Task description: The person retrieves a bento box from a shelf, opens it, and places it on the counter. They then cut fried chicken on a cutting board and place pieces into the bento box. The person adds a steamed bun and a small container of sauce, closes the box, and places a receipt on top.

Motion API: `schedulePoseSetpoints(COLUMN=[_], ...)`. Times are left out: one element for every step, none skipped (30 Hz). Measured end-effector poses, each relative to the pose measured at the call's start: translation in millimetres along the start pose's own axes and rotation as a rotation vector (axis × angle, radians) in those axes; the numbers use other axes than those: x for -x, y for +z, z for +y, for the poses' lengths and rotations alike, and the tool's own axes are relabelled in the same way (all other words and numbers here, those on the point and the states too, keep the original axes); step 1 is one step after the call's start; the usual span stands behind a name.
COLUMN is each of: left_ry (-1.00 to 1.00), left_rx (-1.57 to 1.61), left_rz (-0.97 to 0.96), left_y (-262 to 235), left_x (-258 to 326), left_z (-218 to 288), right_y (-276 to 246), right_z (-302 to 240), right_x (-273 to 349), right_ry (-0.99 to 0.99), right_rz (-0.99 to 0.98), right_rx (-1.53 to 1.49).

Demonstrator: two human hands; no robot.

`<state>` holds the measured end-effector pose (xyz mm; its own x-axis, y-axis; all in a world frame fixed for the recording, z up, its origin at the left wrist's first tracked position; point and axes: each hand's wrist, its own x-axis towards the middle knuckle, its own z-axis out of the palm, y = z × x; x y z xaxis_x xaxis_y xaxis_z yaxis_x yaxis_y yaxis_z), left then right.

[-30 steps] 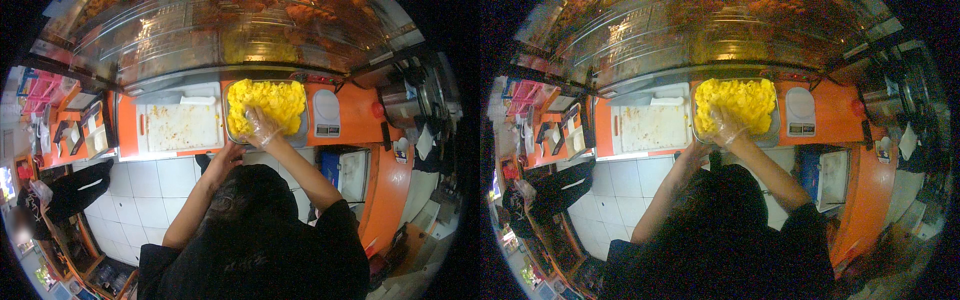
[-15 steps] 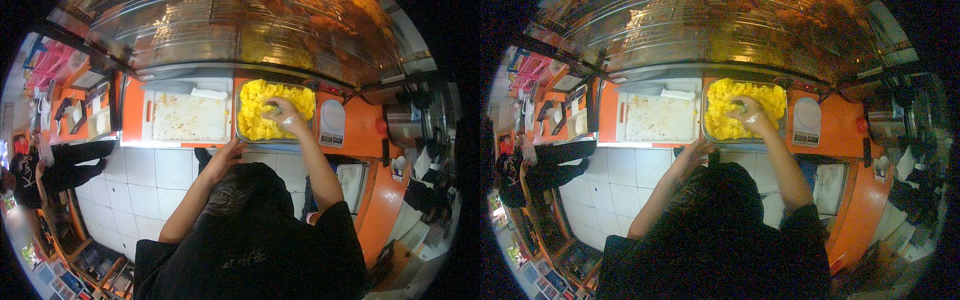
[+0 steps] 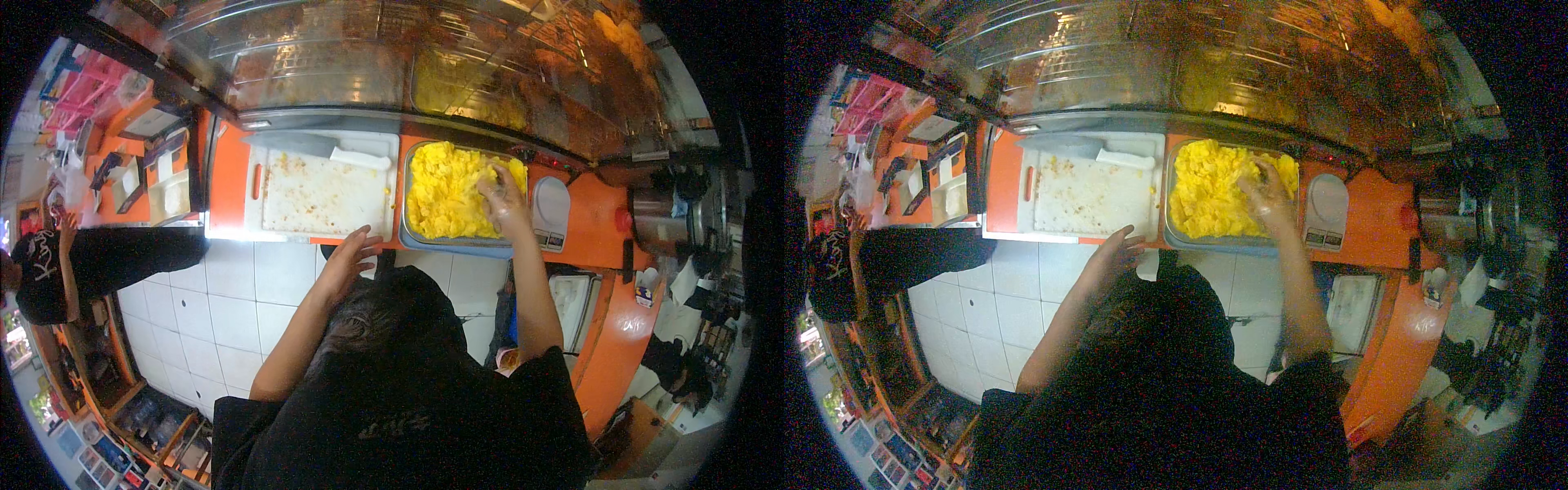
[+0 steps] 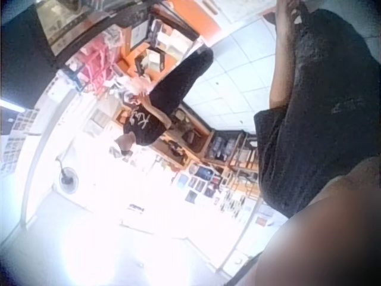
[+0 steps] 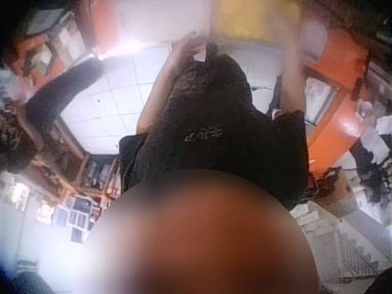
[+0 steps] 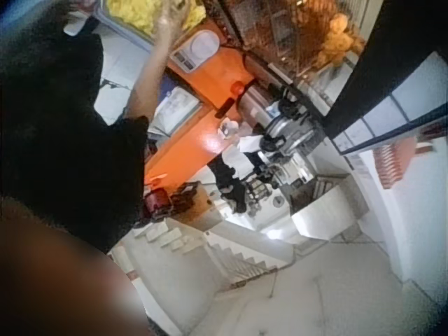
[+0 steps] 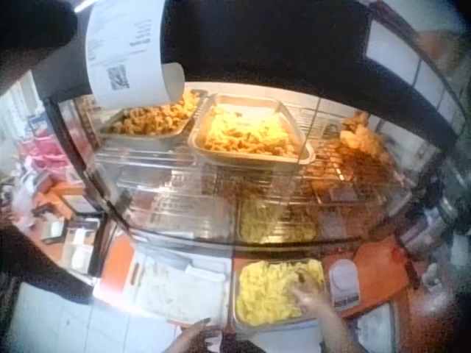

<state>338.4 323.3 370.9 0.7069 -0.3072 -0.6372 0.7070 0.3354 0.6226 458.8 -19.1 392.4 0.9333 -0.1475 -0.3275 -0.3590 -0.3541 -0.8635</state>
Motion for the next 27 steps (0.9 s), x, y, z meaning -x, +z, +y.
schedulePoseSetpoints(left_ry=[0.006,0.009,0.013,0.018,0.029,0.026,0.028,0.018,0.04,0.049,0.051,0.063,0.068,0.076,0.088,0.095,0.102,0.115,0.112,0.112,0.113,0.104,0.1,0.089,0.079,0.063,0.039], left_rx=[0.0,-0.001,-0.008,-0.018,-0.031,-0.024,-0.02,-0.025,-0.029,-0.041,-0.065,-0.077,-0.098,-0.129,-0.16,-0.161,-0.174,-0.186,-0.19,-0.192,-0.2,-0.184,-0.179,-0.185,-0.179,-0.177,-0.179], left_rz=[0.011,0.029,0.032,0.035,0.041,0.046,0.048,0.064,0.04,0.036,0.048,0.026,0.024,0.035,0.033,0.024,0.025,0.024,0.031,0.043,0.064,0.058,0.056,0.065,0.055,0.06,0.077], left_y=[-3.6,-6.8,-9.8,-12.1,-13.7,-15.1,-15.3,-15.0,-14.4,-14.0,-13.7,-13.6,-14.3,-15.5,-16.7,-18.4,-20.4,-22.0,-23.8,-25.4,-26.5,-26.7,-26.3,-25.1,-22.9,-19.5,-15.7], left_x=[-0.4,-0.5,0.2,0.5,0.3,0.7,1.2,1.5,1.7,3.5,4.6,5.9,8.4,10.7,12.4,14.3,15.8,16.3,17.0,17.5,18.2,18.7,18.5,17.3,15.9,13.5,10.9], left_z=[2.0,3.6,5.1,6.6,8.7,10.9,12.9,15.5,18.6,22.0,26.1,30.1,33.9,37.6,40.9,43.7,46.0,47.4,48.1,48.0,46.9,44.9,42.8,40.9,38.2,35.0,31.5], right_y=[11.7,23.5,28.4,45.4,60.5,68.2,70.4,68.2,57.4,39.7,25.9,5.9,-26.6,-77.2,-111.9,-146.3,-179.1,-197.3,-214.1,-226.6,-234.0,-234.1,-230.4,-226.0,-221.0,-217.9,-207.1], right_z=[1.2,1.7,2.0,2.6,1.4,-0.2,-2.5,-6.6,-12.3,-18.9,-24.9,-33.5,-44.0,-56.0,-61.7,-67.1,-73.3,-74.0,-76.4,-78.4,-80.3,-80.9,-81.6,-83.5,-84.7,-88.0,-88.9], right_x=[2.0,5.4,15.2,23.2,28.6,34.6,39.3,38.8,35.2,32.9,29.8,13.1,-8.2,-21.0,-28.1,-35.1,-41.4,-48.0,-53.4,-56.5,-57.6,-57.3,-56.3,-54.3,-49.7,-44.3,-40.8], right_ry=[-0.251,-0.499,-0.69,-0.591,-0.485,-0.533,-0.552,-0.485,-0.523,-0.481,-0.518,-0.517,-0.594,-0.669,-0.687,-0.617,-0.502,-0.381,-0.292,-0.234,-0.175,-0.218,-0.259,-0.298,-0.241,-0.223,-0.406], right_rz=[0.085,0.172,0.168,0.165,0.138,0.175,0.186,0.162,0.249,0.295,0.365,0.528,0.705,0.867,1.079,1.198,1.324,1.414,1.382,1.337,1.285,1.286,1.288,1.296,1.166,1.063,1.155], right_rx=[0.174,0.349,0.581,0.738,0.921,0.952,1.012,1.092,1.017,0.956,0.928,0.706,0.513,0.56,0.534,0.48,0.545,0.725,0.803,0.791,0.779,0.812,0.842,0.865,0.826,0.78,0.955])
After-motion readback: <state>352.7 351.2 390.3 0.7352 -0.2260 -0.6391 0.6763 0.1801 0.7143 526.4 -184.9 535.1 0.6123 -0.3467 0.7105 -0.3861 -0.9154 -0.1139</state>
